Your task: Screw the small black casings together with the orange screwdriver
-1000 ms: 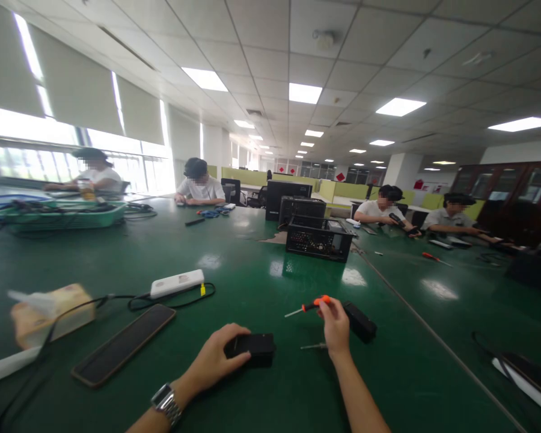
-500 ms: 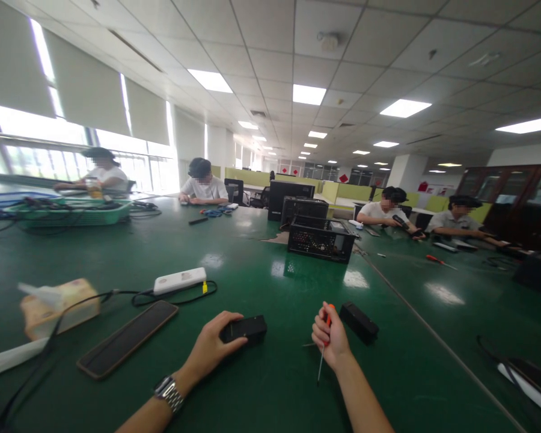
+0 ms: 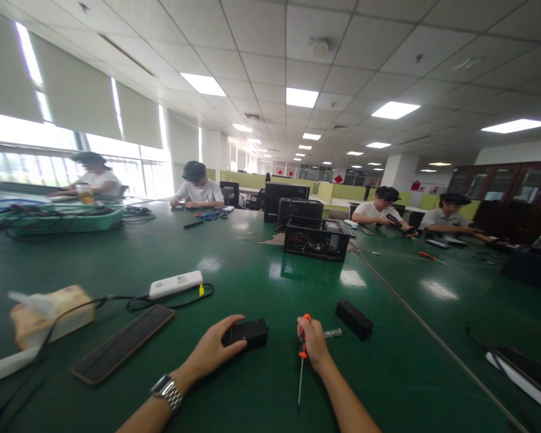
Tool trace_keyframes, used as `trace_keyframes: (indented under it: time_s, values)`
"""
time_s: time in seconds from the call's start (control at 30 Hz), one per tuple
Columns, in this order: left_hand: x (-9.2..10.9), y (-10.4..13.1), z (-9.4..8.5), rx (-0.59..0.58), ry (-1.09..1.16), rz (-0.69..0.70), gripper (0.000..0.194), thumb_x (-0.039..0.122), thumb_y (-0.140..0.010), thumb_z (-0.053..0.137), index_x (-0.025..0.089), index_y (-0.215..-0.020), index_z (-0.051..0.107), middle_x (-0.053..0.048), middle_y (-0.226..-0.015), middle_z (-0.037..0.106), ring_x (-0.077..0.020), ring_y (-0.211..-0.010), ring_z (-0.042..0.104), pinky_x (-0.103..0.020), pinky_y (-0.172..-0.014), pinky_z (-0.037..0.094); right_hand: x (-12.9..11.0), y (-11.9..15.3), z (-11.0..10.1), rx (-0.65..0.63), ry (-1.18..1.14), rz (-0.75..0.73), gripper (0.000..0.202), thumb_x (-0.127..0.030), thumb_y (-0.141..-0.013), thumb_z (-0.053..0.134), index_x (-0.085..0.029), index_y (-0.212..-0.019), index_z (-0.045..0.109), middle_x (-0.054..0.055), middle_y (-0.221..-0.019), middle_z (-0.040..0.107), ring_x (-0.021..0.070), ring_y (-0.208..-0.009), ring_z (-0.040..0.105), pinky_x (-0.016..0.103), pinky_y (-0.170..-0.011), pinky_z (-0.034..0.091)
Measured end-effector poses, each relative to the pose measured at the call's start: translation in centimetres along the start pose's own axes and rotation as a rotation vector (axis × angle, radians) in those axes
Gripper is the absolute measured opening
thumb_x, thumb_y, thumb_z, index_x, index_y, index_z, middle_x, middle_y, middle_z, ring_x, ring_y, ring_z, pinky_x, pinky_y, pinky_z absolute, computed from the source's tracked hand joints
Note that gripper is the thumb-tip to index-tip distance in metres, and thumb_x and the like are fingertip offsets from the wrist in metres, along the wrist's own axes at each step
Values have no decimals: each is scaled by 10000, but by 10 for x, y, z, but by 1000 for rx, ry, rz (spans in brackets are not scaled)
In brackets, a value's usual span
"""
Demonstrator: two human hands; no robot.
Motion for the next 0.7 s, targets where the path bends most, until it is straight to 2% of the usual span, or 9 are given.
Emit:
trace_keyframes:
  time_s: [0.13, 0.23, 0.33, 0.43, 0.5, 0.57, 0.63, 0.7]
  values:
    - [-6, 0, 2, -58, 91, -42, 574, 470, -769, 655, 194, -1259, 543, -99, -1150, 629, -281, -1032, 590, -351, -902, 441, 6, -3, -1, 18, 27, 5, 433, -523, -761, 551, -204, -488, 447, -66, -418, 363, 82, -406, 338, 243, -449, 272]
    - [-10, -1, 2, -79, 169, -51, 512, 532, -787, 609, 195, -1172, 581, -88, -1119, 628, -265, -986, 588, -328, -837, 451, 11, -7, 0, 13, 41, 36, 421, -509, -740, 570, -207, -480, 434, -76, -401, 341, 74, -390, 317, 241, -435, 255]
    - [-14, -7, -6, 26, 239, -36, 407, 568, -785, 576, 186, -917, 619, -29, -895, 630, -220, -836, 574, -292, -752, 430, 16, -12, 2, -1, 51, 72, 428, -498, -743, 588, -203, -474, 432, -82, -387, 333, 71, -379, 322, 238, -421, 258]
    - [-23, -13, -15, 164, 297, -89, 460, 643, -801, 466, 195, -707, 515, 35, -657, 501, -170, -648, 488, -266, -630, 391, 21, -15, 2, -4, 63, 119, 427, -464, -821, 584, -175, -524, 480, -81, -426, 385, 65, -385, 358, 219, -422, 308]
    - [-29, -17, -18, 227, 305, -122, 508, 690, -799, 393, 210, -637, 429, 60, -587, 402, -147, -569, 405, -257, -567, 347, 26, -15, 1, 0, 71, 163, 345, -414, -893, 568, -137, -688, 576, -54, -565, 521, 71, -456, 466, 212, -470, 403]
    - [-34, -21, -19, 269, 314, -146, 530, 720, -749, 427, 220, -586, 362, 76, -549, 329, -127, -527, 337, -247, -524, 295, 30, -15, -1, 4, 75, 213, 246, -369, -929, 557, -130, -939, 615, -1, -818, 628, 103, -636, 592, 255, -587, 507]
    - [-38, -26, -19, 287, 324, -163, 553, 711, -679, 524, 223, -535, 307, 87, -520, 273, -107, -499, 293, -238, -497, 248, 32, -15, -3, 11, 71, 259, 269, -348, -932, 560, -144, -1105, 590, 48, -1032, 632, 157, -826, 634, 329, -710, 546]
    - [-43, -30, -18, 285, 335, -182, 553, 656, -655, 588, 219, -495, 289, 94, -487, 249, -90, -468, 266, -233, -475, 217, 32, -14, -5, 19, 61, 297, 303, -339, -928, 568, -153, -1167, 572, 69, -1130, 611, 191, -926, 628, 378, -780, 543]
Point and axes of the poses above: each hand's wrist, its own y-axis away from the middle knuckle, its own z-axis out of the palm, x = y × z, the point moved 8 cm from there along -y, towards the middle knuckle
